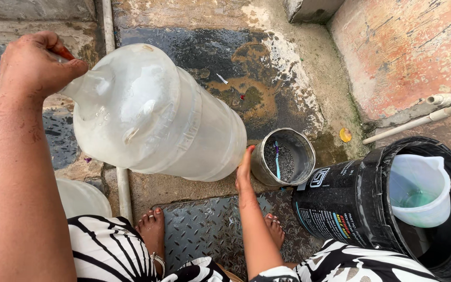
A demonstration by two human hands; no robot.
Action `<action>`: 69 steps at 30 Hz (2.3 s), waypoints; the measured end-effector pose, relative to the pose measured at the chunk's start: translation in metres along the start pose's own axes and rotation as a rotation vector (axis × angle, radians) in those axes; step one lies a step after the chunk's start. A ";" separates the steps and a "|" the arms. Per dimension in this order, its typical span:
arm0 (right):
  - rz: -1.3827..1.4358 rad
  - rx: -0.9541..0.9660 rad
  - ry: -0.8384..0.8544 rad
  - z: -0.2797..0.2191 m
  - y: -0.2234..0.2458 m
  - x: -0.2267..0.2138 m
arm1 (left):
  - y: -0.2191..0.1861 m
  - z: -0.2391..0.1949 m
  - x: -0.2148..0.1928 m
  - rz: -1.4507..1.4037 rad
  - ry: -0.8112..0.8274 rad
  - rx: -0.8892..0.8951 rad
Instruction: The person scrubs the inside of a large plastic water container with a brush and then wipes the outside of the container with a yellow sponge.
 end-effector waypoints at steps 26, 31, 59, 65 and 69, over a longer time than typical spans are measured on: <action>-0.038 -0.227 0.044 0.009 0.026 0.008 | -0.010 -0.004 -0.001 0.047 -0.037 -0.013; -0.358 -0.307 -0.156 -0.038 0.082 0.036 | -0.025 -0.002 -0.002 0.066 -0.045 0.021; -0.863 -1.485 -0.327 -0.259 0.196 0.154 | -0.088 -0.010 0.000 -0.065 0.069 -0.037; -0.544 -1.010 -0.167 -0.143 0.321 0.099 | -0.103 -0.017 0.001 -0.065 0.081 -0.020; -0.480 -0.958 -0.153 -0.172 0.335 0.103 | -0.104 -0.014 0.002 -0.018 0.027 -0.131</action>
Point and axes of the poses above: each hand's wrist, its own z-axis towards the middle knuckle, its own x-axis out of the palm, y = z × x, the point moved 10 cm from there along z, towards the middle knuckle, and after that the axes turned 14 degrees about -z, right-handed, at the moved point
